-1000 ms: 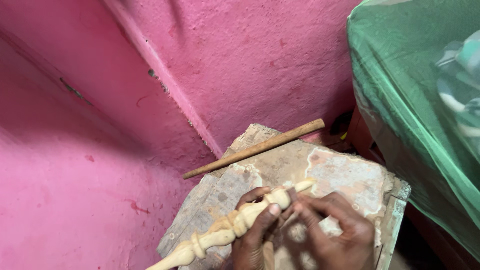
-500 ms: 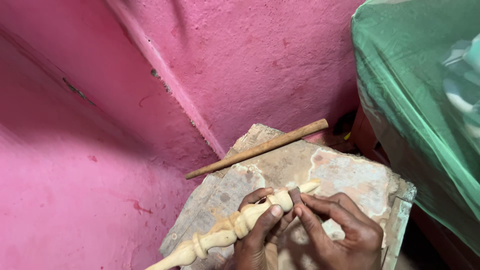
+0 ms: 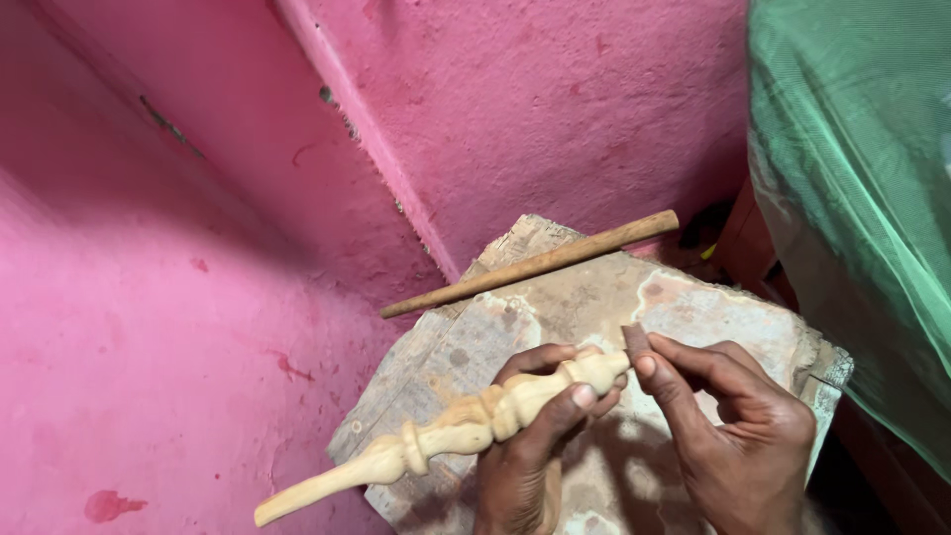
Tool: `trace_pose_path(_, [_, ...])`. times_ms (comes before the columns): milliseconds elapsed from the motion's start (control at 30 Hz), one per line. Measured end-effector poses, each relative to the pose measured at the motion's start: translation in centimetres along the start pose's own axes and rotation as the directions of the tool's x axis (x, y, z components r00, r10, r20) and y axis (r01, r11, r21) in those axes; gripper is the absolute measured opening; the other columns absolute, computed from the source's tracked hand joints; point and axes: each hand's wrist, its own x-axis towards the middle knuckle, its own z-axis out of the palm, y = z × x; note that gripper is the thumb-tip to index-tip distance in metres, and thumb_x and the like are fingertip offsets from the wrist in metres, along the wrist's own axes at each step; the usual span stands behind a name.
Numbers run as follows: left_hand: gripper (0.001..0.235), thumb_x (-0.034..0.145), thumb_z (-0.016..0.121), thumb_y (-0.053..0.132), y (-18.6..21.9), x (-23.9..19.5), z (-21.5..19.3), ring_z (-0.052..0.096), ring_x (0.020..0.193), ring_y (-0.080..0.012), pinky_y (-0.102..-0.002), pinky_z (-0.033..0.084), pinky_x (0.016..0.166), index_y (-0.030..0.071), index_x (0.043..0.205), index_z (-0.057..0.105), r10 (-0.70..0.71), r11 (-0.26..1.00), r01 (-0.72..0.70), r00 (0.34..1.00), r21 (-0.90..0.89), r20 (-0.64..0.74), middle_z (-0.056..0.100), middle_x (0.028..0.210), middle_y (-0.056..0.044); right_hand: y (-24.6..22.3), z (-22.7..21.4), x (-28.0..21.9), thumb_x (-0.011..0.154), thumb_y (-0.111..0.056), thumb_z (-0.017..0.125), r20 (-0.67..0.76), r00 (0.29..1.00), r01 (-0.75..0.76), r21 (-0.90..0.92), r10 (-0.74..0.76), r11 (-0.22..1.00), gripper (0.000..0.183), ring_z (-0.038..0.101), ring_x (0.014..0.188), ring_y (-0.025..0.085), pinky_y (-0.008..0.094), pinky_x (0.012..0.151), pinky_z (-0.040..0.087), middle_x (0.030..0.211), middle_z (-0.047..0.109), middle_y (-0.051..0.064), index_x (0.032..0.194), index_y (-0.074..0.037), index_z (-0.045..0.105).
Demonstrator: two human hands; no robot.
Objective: The person sands a turned wooden spindle using a small sanding block. They rotate the spindle in their left hand while rubbing the sanding block along its contours with their right hand, working over a wooden board against a pink wall.
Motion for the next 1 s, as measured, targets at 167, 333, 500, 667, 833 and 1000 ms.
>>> trace_pose_path(167, [0.046, 0.083, 0.073, 0.001, 0.2, 0.7, 0.4, 0.071, 0.106, -0.0324, -0.042, 0.061, 0.096, -0.001, 0.126, 0.057, -0.004, 0.993, -0.004, 0.998, -0.117, -0.068, 0.07, 0.114, -0.025, 0.3, 0.1, 0.1, 0.083, -0.01, 0.08, 0.076, 0.997, 0.013, -0.042, -0.01, 0.999, 0.015, 0.076, 0.081, 0.015, 0.027, 0.072, 0.064, 0.084, 0.08, 0.008, 0.098, -0.005, 0.082])
trace_pose_path(333, [0.045, 0.081, 0.073, 0.0, -0.2, 0.2, -0.1, 0.073, 0.108, -0.0297, -0.042, 0.063, 0.095, -0.002, 0.123, 0.056, -0.012, 1.0, 0.012, 1.0, -0.018, -0.004, 0.071, 0.118, -0.021, -1.4, -0.3, 1.1, 0.083, -0.009, 0.079, 0.066, 0.987, 0.15, -0.063, -0.146, 0.987, 0.026, 0.075, 0.082, 0.016, 0.028, 0.071, 0.062, 0.091, 0.077, 0.011, 0.109, -0.003, 0.08])
trace_pose_path(500, [0.047, 0.082, 0.072, 0.002, 0.1, 0.7, 0.6, 0.072, 0.104, -0.0326, -0.042, 0.063, 0.092, 0.0, 0.127, 0.057, -0.024, 0.988, 0.007, 0.994, -0.156, -0.102, 0.07, 0.11, -0.026, -2.2, -0.2, 1.0, 0.081, -0.008, 0.08, 0.087, 0.994, 0.059, 0.074, -0.065, 0.996, 0.023, 0.079, 0.085, 0.016, 0.029, 0.078, 0.062, 0.088, 0.081, 0.009, 0.103, -0.004, 0.081])
trace_pose_path(667, [0.046, 0.08, 0.071, 0.001, 0.0, 0.4, -0.1, 0.074, 0.104, -0.0315, -0.04, 0.065, 0.093, 0.0, 0.123, 0.055, -0.04, 0.997, 0.037, 0.998, -0.067, -0.051, 0.071, 0.114, -0.021, 0.2, -0.2, 0.6, 0.084, -0.009, 0.08, 0.03, 1.0, 0.004, -0.063, -0.002, 0.998, 0.021, 0.076, 0.082, 0.018, 0.03, 0.071, 0.062, 0.088, 0.079, 0.01, 0.104, -0.006, 0.081])
trace_pose_path(833, [0.045, 0.083, 0.071, 0.0, -0.3, 0.8, 0.3, 0.073, 0.104, -0.0321, -0.042, 0.063, 0.094, -0.002, 0.126, 0.056, -0.01, 0.985, -0.003, 0.997, -0.171, -0.073, 0.07, 0.112, -0.025, -0.3, -0.3, 0.6, 0.08, -0.009, 0.082, 0.068, 0.985, 0.163, -0.104, -0.156, 0.981, 0.02, 0.078, 0.09, 0.018, 0.03, 0.081, 0.062, 0.087, 0.08, 0.01, 0.1, -0.006, 0.081])
trace_pose_path(1000, [0.044, 0.082, 0.07, 0.0, 0.7, 0.5, -0.1, 0.074, 0.104, -0.0345, -0.041, 0.063, 0.093, -0.002, 0.123, 0.056, -0.021, 0.994, 0.018, 0.999, -0.104, -0.027, 0.071, 0.116, -0.024, 0.2, -0.6, 1.2, 0.076, -0.01, 0.081, 0.203, 0.836, 0.547, -0.226, -0.51, 0.806, 0.027, 0.073, 0.09, 0.018, 0.026, 0.074, 0.061, 0.095, 0.077, 0.013, 0.102, -0.006, 0.08])
